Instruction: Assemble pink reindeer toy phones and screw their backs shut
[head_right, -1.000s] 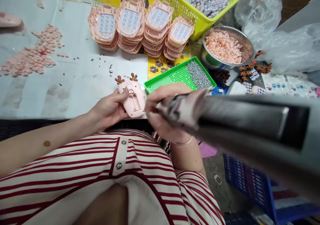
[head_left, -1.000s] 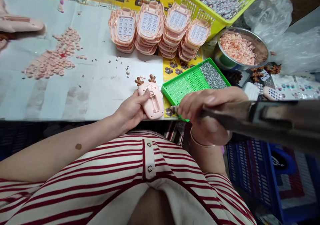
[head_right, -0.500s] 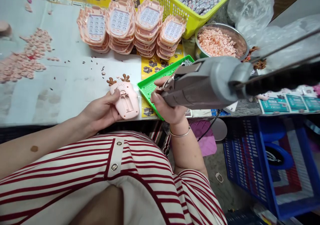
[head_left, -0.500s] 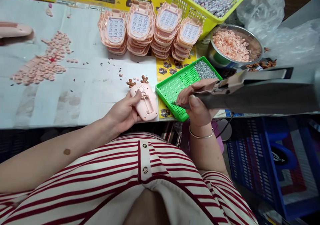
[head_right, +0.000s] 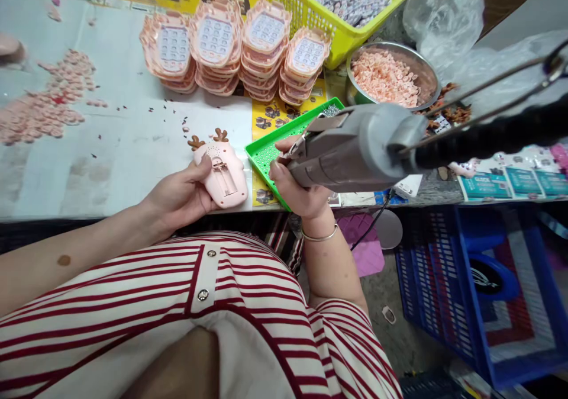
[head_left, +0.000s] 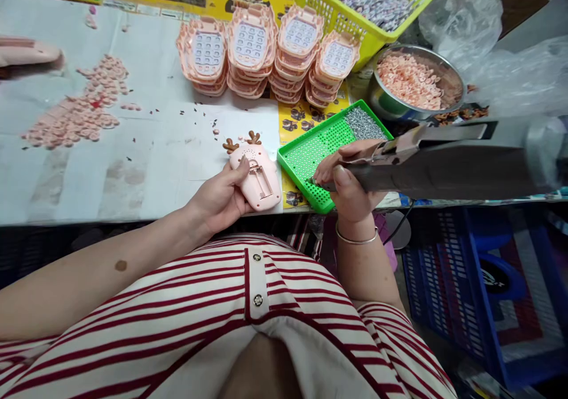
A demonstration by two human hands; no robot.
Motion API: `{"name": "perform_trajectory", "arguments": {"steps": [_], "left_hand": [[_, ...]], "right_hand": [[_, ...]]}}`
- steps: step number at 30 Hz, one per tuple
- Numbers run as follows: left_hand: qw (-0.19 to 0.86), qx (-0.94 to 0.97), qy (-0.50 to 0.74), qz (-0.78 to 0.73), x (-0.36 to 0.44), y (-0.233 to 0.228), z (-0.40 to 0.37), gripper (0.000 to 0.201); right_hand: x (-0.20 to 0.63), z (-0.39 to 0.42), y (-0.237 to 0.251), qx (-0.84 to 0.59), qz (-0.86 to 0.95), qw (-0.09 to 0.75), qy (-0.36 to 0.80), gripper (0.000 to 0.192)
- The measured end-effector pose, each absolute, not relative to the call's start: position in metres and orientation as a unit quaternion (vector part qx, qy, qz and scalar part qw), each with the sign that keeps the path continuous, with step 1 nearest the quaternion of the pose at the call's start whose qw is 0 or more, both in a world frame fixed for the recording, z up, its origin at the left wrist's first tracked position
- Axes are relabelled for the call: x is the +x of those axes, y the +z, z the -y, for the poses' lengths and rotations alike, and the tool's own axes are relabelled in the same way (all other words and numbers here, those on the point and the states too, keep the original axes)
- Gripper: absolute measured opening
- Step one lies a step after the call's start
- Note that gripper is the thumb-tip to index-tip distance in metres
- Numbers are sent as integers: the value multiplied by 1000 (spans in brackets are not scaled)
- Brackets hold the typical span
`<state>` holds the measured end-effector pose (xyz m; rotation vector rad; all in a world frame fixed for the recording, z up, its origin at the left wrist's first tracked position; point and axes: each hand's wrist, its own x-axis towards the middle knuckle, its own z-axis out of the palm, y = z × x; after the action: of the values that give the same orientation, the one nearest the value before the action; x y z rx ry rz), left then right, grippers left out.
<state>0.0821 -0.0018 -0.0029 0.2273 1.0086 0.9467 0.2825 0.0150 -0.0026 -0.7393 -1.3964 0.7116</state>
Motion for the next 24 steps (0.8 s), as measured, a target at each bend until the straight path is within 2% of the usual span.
{"name": "perform_trajectory", "arguments": {"steps": [7,15,24], "left_hand": [[762,99,442,-463,82,-4,3,28],[744,74,480,-459,87,-7,1,27],[740,98,481,-461,90,-2,2,20]], "right_hand": [[284,-13,-6,-349,618,639,297,34],[263,14,42,-251,594,694,321,18],[233,33,29,-259,607,615,431,28]]}}
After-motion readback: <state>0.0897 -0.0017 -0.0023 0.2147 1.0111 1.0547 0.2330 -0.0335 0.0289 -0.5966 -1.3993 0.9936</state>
